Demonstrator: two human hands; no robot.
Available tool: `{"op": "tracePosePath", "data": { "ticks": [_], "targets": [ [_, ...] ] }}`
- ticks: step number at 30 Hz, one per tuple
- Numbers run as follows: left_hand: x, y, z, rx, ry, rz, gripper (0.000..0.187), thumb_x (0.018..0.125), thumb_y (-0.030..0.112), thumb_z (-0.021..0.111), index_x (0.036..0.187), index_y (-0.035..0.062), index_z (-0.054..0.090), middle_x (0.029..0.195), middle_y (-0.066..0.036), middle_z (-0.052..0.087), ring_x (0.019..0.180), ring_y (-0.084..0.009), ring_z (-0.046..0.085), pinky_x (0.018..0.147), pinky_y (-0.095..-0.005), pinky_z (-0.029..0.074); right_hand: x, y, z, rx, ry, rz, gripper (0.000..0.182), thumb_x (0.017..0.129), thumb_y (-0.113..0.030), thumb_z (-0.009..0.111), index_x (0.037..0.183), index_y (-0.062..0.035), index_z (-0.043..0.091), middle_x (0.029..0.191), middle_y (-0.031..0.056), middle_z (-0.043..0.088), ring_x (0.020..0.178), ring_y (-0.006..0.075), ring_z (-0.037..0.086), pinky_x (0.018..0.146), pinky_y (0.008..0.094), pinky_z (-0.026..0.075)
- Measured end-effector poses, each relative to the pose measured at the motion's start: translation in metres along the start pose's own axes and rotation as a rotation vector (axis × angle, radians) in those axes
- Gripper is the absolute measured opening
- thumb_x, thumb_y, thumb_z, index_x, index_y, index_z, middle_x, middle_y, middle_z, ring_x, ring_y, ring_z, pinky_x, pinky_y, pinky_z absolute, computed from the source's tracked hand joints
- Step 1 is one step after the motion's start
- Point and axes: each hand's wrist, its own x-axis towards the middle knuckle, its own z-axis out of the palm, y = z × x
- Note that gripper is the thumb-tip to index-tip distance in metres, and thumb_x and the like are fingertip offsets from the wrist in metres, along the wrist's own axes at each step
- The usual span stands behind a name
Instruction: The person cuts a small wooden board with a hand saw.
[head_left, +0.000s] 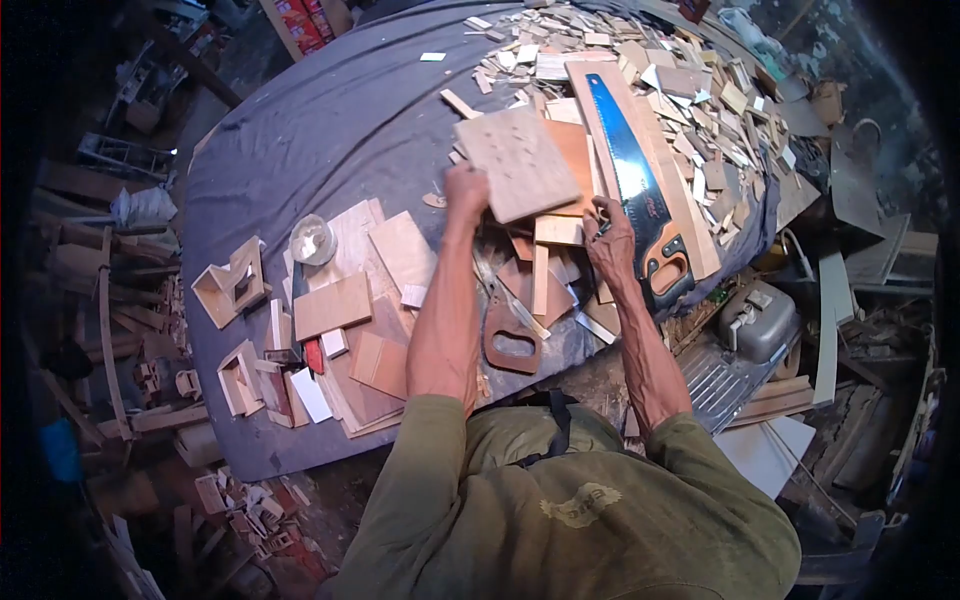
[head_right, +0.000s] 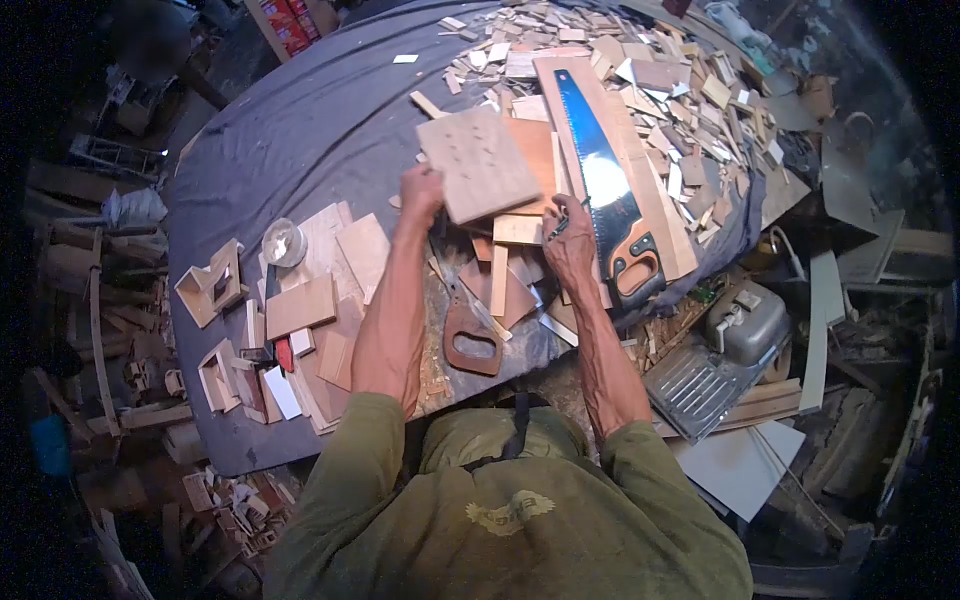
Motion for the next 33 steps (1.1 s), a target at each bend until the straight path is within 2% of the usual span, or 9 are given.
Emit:
{"op": "tracePosePath", "data": {
  "ticks": [2, 6, 8, 13, 20, 26, 30, 31, 33],
  "targets": [
    [-0.005, 0.009, -0.002, 0.464, -0.060, 0.012, 0.027, 0.080, 0.020, 0.064, 0.094, -0.0031, 0.070, 0.091, -0.025, 0.071, 0.088, -0.0376, 0.070, 0.078, -0.0431, 0.054, 0.000, -0.004, -0.001, 0.027, -0.003, 0.006, 0.033, 0.089, -0.015, 0.064, 0.118, 0.0008, 0.063, 0.104, 0.0258, 0.068, 0.100, 0.0394, 0.066, 0.088, 0.0438, 0.052],
    [-0.030, 0.007, -0.062, 0.689, 0.142, -0.139, 0.032, 0.082, 0.022, 0.065, 0.100, -0.0035, 0.072, 0.105, -0.029, 0.069, 0.101, -0.0448, 0.067, 0.088, -0.0453, 0.055, -0.002, 0.005, -0.005, 0.034, 0.019, 0.021, 0.033, 0.090, -0.016, 0.064, 0.118, 0.0004, 0.062, 0.104, 0.0257, 0.068, 0.099, 0.0401, 0.066, 0.088, 0.0446, 0.051],
    [-0.051, 0.010, -0.086, 0.856, 0.261, -0.368, 0.054, 0.081, 0.025, 0.073, 0.126, -0.0014, 0.060, 0.141, -0.022, 0.046, 0.129, -0.0442, 0.047, 0.101, -0.0607, 0.042, -0.006, 0.005, -0.005, 0.026, 0.049, 0.002, 0.032, 0.090, -0.016, 0.064, 0.118, 0.0004, 0.062, 0.104, 0.0258, 0.068, 0.098, 0.0404, 0.066, 0.087, 0.0449, 0.051],
    [-0.097, 0.004, -0.088, 1.044, 0.237, -0.298, 0.084, 0.075, 0.033, 0.080, 0.141, 0.0018, 0.039, 0.140, -0.019, 0.040, 0.128, -0.0446, 0.043, 0.102, -0.0602, 0.040, -0.020, 0.003, -0.004, 0.006, 0.090, -0.028, 0.034, 0.089, -0.013, 0.064, 0.121, -0.0029, 0.061, 0.107, 0.0213, 0.066, 0.102, 0.0359, 0.062, 0.091, 0.0438, 0.048],
    [-0.096, -0.014, -0.064, 1.042, 0.278, -0.211, 0.088, 0.070, 0.034, 0.083, 0.139, 0.0034, 0.037, 0.135, -0.016, 0.038, 0.119, -0.0406, 0.044, 0.094, -0.0556, 0.039, -0.032, -0.007, -0.020, 0.068, 0.140, -0.071, 0.034, 0.089, -0.010, 0.064, 0.121, -0.0028, 0.060, 0.108, 0.0188, 0.066, 0.103, 0.0354, 0.062, 0.092, 0.0438, 0.048],
    [-0.070, -0.009, -0.038, 0.595, 0.191, -0.063, 0.084, 0.081, 0.035, 0.074, 0.144, -0.0002, 0.031, 0.140, -0.023, 0.039, 0.125, -0.0459, 0.046, 0.105, -0.0545, 0.038, -0.055, -0.006, -0.040, 0.091, 0.067, 0.000, 0.033, 0.090, -0.009, 0.062, 0.122, -0.0020, 0.060, 0.110, 0.0191, 0.065, 0.105, 0.0346, 0.062, 0.092, 0.0420, 0.049],
    [-0.055, -0.023, -0.054, 0.488, 0.384, 0.131, 0.072, 0.081, 0.029, 0.073, 0.136, -0.0067, 0.042, 0.135, -0.029, 0.045, 0.124, -0.0441, 0.049, 0.107, -0.0461, 0.041, -0.072, -0.012, -0.052, 0.128, 0.050, 0.035, 0.028, 0.093, -0.010, 0.060, 0.119, 0.0008, 0.061, 0.107, 0.0195, 0.067, 0.102, 0.0312, 0.065, 0.090, 0.0396, 0.051],
    [-0.059, -0.026, -0.065, 0.541, 0.470, 0.264, 0.054, 0.080, 0.017, 0.070, 0.125, -0.0082, 0.054, 0.123, -0.026, 0.052, 0.117, -0.0415, 0.053, 0.101, -0.0428, 0.045, -0.075, -0.020, -0.054, 0.141, 0.062, 0.031, 0.024, 0.094, -0.010, 0.060, 0.115, 0.0011, 0.064, 0.100, 0.0180, 0.069, 0.095, 0.0289, 0.067, 0.085, 0.0379, 0.053],
    [-0.072, -0.025, -0.098, 0.502, 0.443, 0.280, 0.044, 0.079, 0.010, 0.067, 0.119, -0.0070, 0.059, 0.115, -0.024, 0.053, 0.111, -0.0401, 0.055, 0.097, -0.0415, 0.046, -0.082, -0.038, -0.058, 0.241, 0.004, 0.015, 0.022, 0.096, -0.011, 0.060, 0.114, -0.0006, 0.065, 0.099, 0.0138, 0.069, 0.093, 0.0227, 0.067, 0.083, 0.0337, 0.053]
  ]
}}
